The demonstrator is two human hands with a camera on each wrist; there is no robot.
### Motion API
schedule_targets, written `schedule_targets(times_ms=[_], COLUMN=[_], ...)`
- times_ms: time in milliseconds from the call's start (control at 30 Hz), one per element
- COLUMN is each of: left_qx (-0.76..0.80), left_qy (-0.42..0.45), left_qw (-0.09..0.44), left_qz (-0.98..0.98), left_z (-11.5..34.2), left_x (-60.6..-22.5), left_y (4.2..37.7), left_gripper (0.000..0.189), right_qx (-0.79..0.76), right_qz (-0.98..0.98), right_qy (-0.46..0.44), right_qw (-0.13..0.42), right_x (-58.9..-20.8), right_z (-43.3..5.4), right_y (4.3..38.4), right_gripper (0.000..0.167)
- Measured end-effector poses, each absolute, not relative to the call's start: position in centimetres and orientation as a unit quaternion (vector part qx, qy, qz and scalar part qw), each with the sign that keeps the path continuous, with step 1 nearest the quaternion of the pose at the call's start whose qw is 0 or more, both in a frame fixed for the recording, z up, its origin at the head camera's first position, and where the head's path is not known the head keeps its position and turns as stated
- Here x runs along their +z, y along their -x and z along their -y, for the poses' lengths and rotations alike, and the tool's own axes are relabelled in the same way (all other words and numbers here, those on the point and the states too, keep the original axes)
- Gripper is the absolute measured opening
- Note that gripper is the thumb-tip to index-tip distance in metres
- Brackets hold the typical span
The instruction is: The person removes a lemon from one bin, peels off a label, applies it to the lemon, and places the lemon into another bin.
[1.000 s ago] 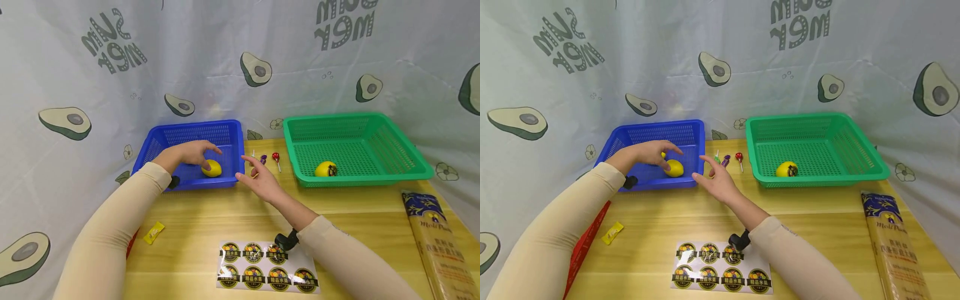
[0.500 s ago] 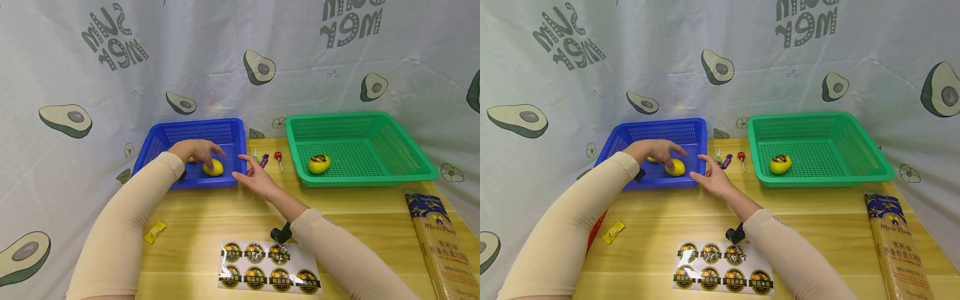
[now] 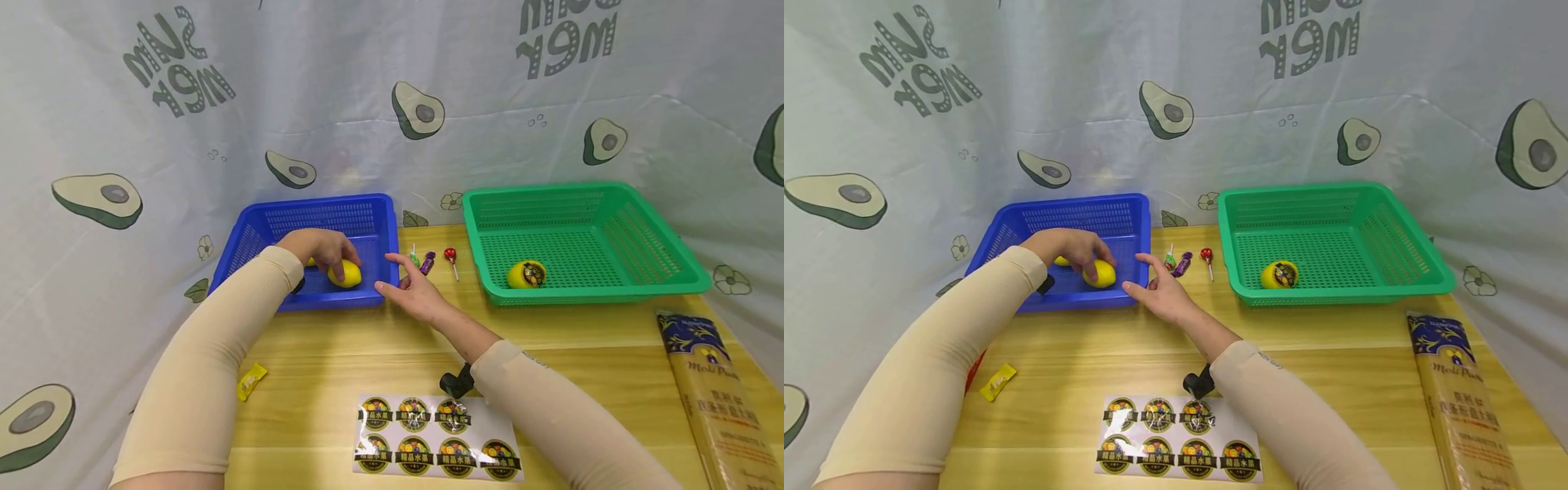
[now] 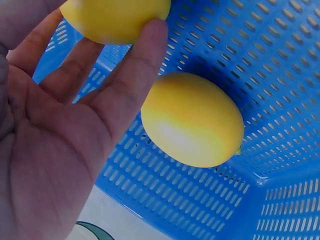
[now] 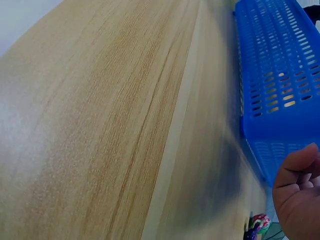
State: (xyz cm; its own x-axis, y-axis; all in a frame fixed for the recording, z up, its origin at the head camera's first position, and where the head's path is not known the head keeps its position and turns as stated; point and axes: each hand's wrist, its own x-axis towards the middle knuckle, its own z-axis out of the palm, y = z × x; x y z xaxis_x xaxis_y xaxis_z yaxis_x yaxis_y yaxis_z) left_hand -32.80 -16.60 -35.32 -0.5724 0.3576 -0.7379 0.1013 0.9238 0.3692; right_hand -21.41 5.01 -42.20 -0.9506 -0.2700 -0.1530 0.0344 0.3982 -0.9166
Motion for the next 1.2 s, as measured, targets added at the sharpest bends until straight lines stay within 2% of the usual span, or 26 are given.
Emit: schedule_targets(times_ms=[300, 433, 567, 667, 800, 1000, 1200], left_qx=[0.132, 0.15, 0.166, 0.183, 0.233, 0.289, 0.337], left_qy=[-0.17, -0.19, -0.222, -0.234, -0.229, -0.244, -0.29], left_qw=[0.417, 0.376, 0.301, 0.24, 0.193, 0.162, 0.16], left_qz=[-0.883, -0.894, -0.912, -0.924, -0.925, -0.911, -0.881], left_z=[17.0, 17.5, 18.0, 18.5, 19.5, 21.0, 20.9], left_x=[-34.2, -33.1, -31.9, -30.8, -29.5, -29.2, -30.2], left_y=[32.4, 31.8, 30.6, 29.1, 26.5, 22.2, 17.7], left_gripper=[0.056, 0.055, 0.052, 0.051, 0.05, 0.047, 0.045], right_qx=[-0.54, -0.54, -0.542, -0.539, -0.537, -0.534, -0.534], right_qz=[-0.827, -0.825, -0.824, -0.826, -0.827, -0.829, -0.83], right_qy=[0.072, 0.076, 0.077, 0.077, 0.079, 0.08, 0.082], right_qw=[0.143, 0.145, 0.145, 0.147, 0.149, 0.148, 0.142], right_x=[-42.0, -42.0, -42.0, -41.9, -42.0, -42.0, -42.0], right_z=[-5.0, -5.1, -5.3, -5.3, -5.1, -5.0, -5.3], right_y=[21.4, 21.4, 21.4, 21.4, 21.5, 21.5, 21.5], right_gripper=[0.068, 0.069, 0.07, 0.07, 0.07, 0.071, 0.071])
